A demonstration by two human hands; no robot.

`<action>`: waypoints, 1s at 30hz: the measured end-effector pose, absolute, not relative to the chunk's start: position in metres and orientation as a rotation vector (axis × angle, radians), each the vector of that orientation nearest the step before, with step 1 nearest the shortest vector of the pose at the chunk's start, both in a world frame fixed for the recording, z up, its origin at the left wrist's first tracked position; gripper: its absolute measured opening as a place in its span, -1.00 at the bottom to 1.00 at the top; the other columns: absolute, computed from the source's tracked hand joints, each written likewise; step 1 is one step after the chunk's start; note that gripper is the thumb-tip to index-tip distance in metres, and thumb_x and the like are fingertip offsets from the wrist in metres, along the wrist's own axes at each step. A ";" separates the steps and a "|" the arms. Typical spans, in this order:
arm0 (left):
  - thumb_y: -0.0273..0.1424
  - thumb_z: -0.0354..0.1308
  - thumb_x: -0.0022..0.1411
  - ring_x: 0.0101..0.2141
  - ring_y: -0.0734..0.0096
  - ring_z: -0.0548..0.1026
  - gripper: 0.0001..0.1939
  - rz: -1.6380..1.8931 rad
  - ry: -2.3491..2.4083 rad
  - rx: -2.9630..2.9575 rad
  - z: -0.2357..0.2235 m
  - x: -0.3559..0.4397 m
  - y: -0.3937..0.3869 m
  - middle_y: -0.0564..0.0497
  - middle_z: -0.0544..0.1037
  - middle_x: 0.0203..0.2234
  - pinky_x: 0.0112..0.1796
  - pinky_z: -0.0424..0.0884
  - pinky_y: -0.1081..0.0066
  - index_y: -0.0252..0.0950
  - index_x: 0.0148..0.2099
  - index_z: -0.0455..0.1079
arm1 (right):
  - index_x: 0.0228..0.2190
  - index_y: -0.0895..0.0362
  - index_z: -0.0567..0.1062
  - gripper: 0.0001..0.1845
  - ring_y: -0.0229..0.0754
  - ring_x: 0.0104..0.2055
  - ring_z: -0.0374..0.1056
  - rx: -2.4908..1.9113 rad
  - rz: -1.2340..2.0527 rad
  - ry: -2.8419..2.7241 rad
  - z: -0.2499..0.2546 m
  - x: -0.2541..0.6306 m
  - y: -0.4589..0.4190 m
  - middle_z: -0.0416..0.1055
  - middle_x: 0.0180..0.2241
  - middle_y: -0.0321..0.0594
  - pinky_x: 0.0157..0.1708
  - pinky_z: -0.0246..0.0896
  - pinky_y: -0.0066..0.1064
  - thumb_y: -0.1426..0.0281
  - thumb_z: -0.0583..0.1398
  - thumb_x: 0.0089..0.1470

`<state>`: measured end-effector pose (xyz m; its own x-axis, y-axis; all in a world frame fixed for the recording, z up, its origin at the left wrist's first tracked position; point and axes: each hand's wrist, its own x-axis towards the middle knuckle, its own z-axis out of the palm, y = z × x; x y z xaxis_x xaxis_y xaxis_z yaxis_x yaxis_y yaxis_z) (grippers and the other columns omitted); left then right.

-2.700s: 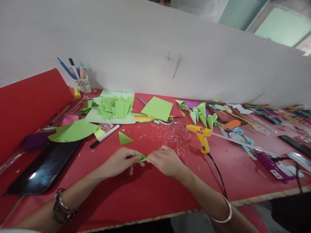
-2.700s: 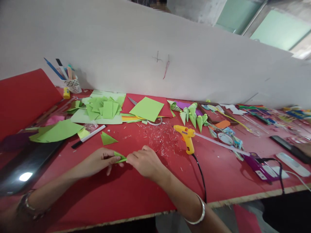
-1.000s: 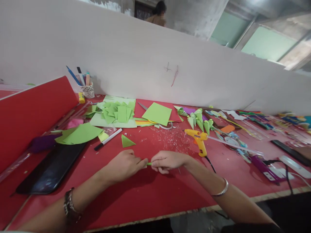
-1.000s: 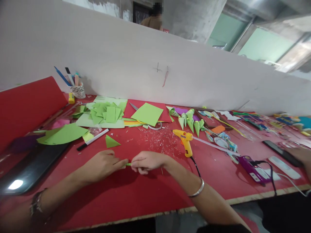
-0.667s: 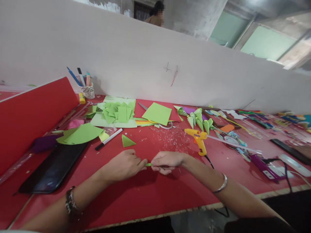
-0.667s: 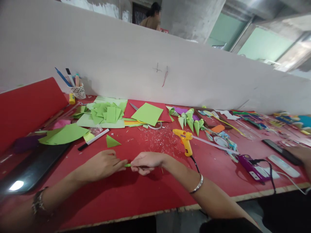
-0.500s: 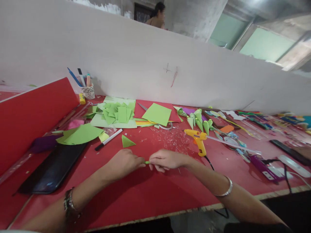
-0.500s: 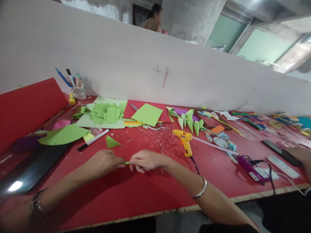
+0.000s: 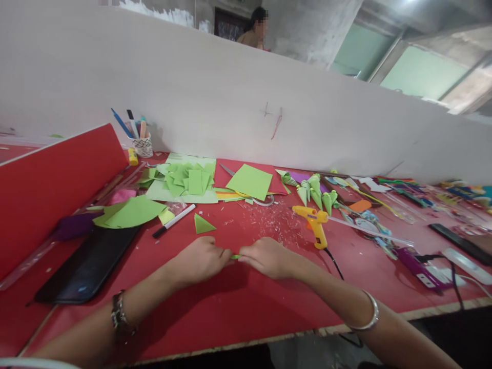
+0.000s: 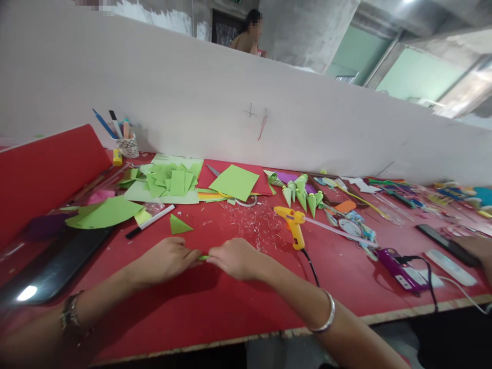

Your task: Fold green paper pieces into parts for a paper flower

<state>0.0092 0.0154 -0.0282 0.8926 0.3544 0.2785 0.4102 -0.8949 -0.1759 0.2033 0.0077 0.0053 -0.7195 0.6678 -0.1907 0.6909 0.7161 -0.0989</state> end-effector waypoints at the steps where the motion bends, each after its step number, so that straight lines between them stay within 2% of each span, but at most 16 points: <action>1: -0.48 -0.30 0.31 -0.73 0.49 0.24 -0.58 -0.353 -0.543 -2.796 -0.028 0.010 0.015 0.04 0.37 -0.72 -0.59 0.04 0.40 -0.34 -0.48 0.29 | -0.48 0.16 0.38 -0.68 -0.32 -0.56 0.22 1.092 -0.356 2.810 0.004 0.204 0.009 0.38 -0.58 -0.28 -0.57 -0.18 -0.49 0.32 -0.06 0.17; 5: -0.57 -0.33 0.28 -0.74 0.50 0.21 -0.59 -0.419 -0.462 -2.741 -0.030 0.010 0.013 0.06 0.32 -0.74 -0.59 0.01 0.38 -0.33 -0.49 0.25 | -0.56 0.19 0.34 -0.65 -0.39 -0.59 0.17 1.041 -0.977 2.776 -0.004 0.206 0.016 0.22 -0.69 -0.38 -0.53 -0.05 -0.55 0.37 -0.08 0.16; 9: -0.51 -0.29 0.31 -0.75 0.55 0.18 -0.61 -0.457 -0.404 -2.688 -0.033 0.008 0.013 0.08 0.30 -0.74 -0.59 -0.02 0.37 -0.33 -0.52 0.22 | -0.58 0.20 0.29 -0.67 -0.43 -0.67 0.08 1.103 -1.473 2.506 -0.006 0.207 0.019 0.13 -0.72 -0.42 -0.60 -0.02 -0.58 0.34 -0.07 0.14; 15: -0.48 -0.18 0.29 -0.68 0.49 0.21 -0.76 -0.421 -0.385 -2.551 -0.030 0.001 0.014 0.10 0.30 -0.70 -0.56 0.02 0.37 -0.36 -0.37 0.26 | -0.56 0.19 0.26 -0.64 -0.45 -0.72 -0.11 1.134 -1.959 2.224 -0.007 0.208 0.019 0.01 -0.77 -0.48 -0.69 -0.17 -0.58 0.22 -0.04 0.12; 19: -0.56 -0.22 0.27 -0.68 0.49 0.18 -0.72 -0.452 -0.383 -2.572 -0.028 -0.002 0.016 0.10 0.29 -0.70 -0.54 0.05 0.38 -0.34 -0.43 0.23 | -0.57 0.18 0.23 -0.66 -0.46 -0.75 -0.23 1.183 -2.234 1.996 -0.016 0.204 0.014 -0.08 -0.81 -0.53 -0.70 -0.26 -0.57 0.23 -0.04 0.12; 21: -0.57 -0.23 0.27 -0.68 0.50 0.18 -0.70 -0.468 -0.388 -2.576 -0.028 -0.002 0.017 0.09 0.30 -0.70 -0.54 0.06 0.38 -0.34 -0.45 0.22 | -0.57 0.17 0.22 -0.65 -0.46 -0.75 -0.22 1.234 -2.215 2.018 -0.018 0.203 0.012 -0.08 -0.82 -0.53 -0.70 -0.26 -0.58 0.24 -0.05 0.13; 24: -0.53 -0.20 0.28 -0.68 0.51 0.20 -0.72 -0.500 -0.400 -2.588 -0.029 0.001 0.020 0.09 0.31 -0.71 -0.54 0.07 0.40 -0.35 -0.43 0.25 | -0.56 0.19 0.28 -0.62 -0.46 -0.74 -0.13 1.288 -1.947 2.222 -0.012 0.204 0.011 -0.01 -0.78 -0.49 -0.69 -0.20 -0.58 0.21 -0.07 0.13; 27: -0.41 -0.22 0.31 -0.71 0.54 0.20 -0.64 -0.564 -0.498 -2.659 -0.033 0.003 0.022 0.10 0.31 -0.75 -0.56 0.07 0.41 -0.33 -0.49 0.25 | -0.51 0.20 0.36 -0.64 -0.42 -0.63 0.07 1.327 -1.403 2.605 0.001 0.206 0.010 0.18 -0.66 -0.38 -0.60 -0.13 -0.56 0.24 -0.05 0.13; 30: -0.31 -0.22 0.31 -0.73 0.56 0.21 -0.58 -0.596 -0.649 -2.738 -0.036 0.003 0.024 0.11 0.32 -0.77 -0.56 0.09 0.43 -0.32 -0.52 0.26 | -0.46 0.19 0.39 -0.68 -0.34 -0.51 0.17 1.324 -0.697 2.858 0.013 0.206 0.006 0.34 -0.53 -0.27 -0.55 -0.18 -0.51 0.27 -0.03 0.14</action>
